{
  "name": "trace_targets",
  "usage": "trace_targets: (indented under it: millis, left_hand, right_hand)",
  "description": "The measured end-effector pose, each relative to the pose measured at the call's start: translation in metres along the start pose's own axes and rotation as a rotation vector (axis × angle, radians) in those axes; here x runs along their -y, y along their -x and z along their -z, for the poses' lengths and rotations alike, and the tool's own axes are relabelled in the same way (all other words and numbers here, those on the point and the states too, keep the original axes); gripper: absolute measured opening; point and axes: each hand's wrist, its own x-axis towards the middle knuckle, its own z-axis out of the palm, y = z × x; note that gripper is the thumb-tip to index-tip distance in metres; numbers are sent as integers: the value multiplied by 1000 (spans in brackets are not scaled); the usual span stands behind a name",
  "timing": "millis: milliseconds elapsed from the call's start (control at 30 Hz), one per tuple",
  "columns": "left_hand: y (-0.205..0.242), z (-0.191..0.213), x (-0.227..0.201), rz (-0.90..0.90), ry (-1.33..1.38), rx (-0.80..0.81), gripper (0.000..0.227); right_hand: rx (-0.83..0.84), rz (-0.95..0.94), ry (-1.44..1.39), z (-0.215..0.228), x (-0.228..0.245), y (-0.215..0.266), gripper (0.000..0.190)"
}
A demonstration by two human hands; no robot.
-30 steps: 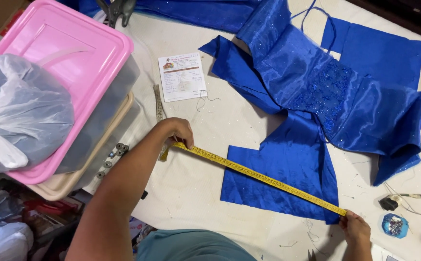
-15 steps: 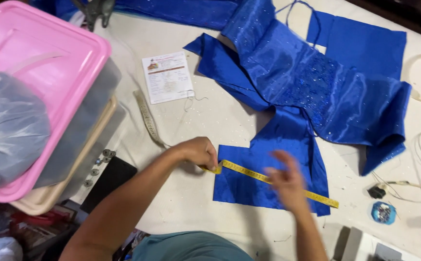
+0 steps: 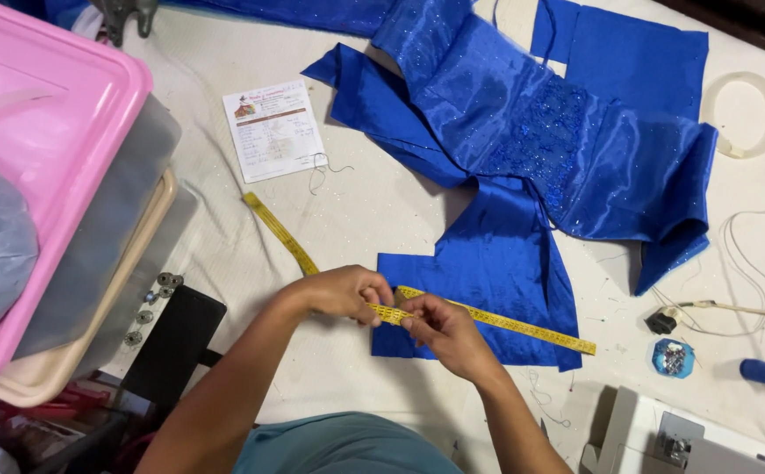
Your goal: The person assembles and aligns sections of a blue fabric garment on a work table, then uses a measuring tape to check the length and width of the textile parts.
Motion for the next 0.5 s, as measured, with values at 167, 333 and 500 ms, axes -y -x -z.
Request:
trace_targets:
  millis: [167, 333, 500]
  left_hand:
    - [6, 3, 11, 51, -11, -67, 37]
    - [12, 6, 9, 68, -27, -162, 33]
    - [12, 8, 5, 77, -59, -222, 23]
  right_hand:
    - [-41, -20, 11, 16, -4, 8, 18]
    - [-73, -60, 12, 23, 2, 11, 17]
    - [-58, -51, -7, 29, 2, 12, 13]
